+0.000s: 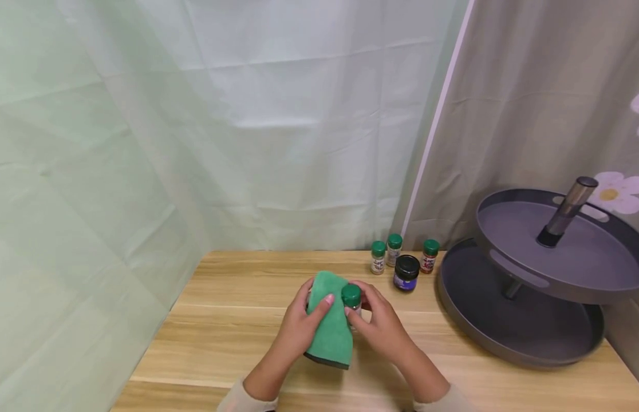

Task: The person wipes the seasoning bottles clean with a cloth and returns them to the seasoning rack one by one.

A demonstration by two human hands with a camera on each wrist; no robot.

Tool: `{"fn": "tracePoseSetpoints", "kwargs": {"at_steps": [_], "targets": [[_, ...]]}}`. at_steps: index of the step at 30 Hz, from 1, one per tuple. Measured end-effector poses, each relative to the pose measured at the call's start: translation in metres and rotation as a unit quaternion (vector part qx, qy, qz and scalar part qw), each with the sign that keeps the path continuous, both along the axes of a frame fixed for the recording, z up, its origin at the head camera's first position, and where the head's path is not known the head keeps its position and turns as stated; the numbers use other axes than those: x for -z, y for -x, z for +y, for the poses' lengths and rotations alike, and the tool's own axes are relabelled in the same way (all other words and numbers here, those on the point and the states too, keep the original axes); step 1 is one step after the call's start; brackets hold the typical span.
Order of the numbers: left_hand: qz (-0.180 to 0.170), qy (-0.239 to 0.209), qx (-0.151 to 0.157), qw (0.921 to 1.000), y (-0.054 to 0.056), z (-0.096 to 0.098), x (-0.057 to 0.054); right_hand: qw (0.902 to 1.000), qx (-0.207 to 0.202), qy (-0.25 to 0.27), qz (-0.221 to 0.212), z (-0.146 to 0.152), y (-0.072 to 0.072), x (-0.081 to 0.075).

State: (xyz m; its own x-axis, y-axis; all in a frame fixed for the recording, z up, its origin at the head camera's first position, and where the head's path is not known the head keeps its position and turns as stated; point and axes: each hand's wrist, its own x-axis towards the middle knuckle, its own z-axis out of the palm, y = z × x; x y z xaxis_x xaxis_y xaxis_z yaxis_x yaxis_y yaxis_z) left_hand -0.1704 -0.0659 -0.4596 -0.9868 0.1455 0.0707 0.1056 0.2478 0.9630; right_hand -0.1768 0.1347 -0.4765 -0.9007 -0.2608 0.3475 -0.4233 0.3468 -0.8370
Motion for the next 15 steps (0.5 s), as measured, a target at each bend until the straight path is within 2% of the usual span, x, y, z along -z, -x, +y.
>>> {"fn": "tracePoseSetpoints", "kwargs": {"at_steps": [4, 10, 15], "targets": [[-0.025, -0.054, 0.019, 0.9981, -0.0016, 0.0022, 0.0006, 0.9992, -0.003, 0.04, -0.004, -0.0023, -0.001, 0.0017], [-0.042, -0.114, 0.041, 0.9917, -0.0004, 0.0025, 0.0033, 0.9968, -0.019, 0.078, -0.005, -0.005, -0.0035, 0.0025], [-0.051, -0.132, 0.073, 0.9872, 0.0027, 0.0012, 0.0036, 0.9941, -0.043, 0.099, -0.007, -0.0063, -0.0038, 0.0023]]}}
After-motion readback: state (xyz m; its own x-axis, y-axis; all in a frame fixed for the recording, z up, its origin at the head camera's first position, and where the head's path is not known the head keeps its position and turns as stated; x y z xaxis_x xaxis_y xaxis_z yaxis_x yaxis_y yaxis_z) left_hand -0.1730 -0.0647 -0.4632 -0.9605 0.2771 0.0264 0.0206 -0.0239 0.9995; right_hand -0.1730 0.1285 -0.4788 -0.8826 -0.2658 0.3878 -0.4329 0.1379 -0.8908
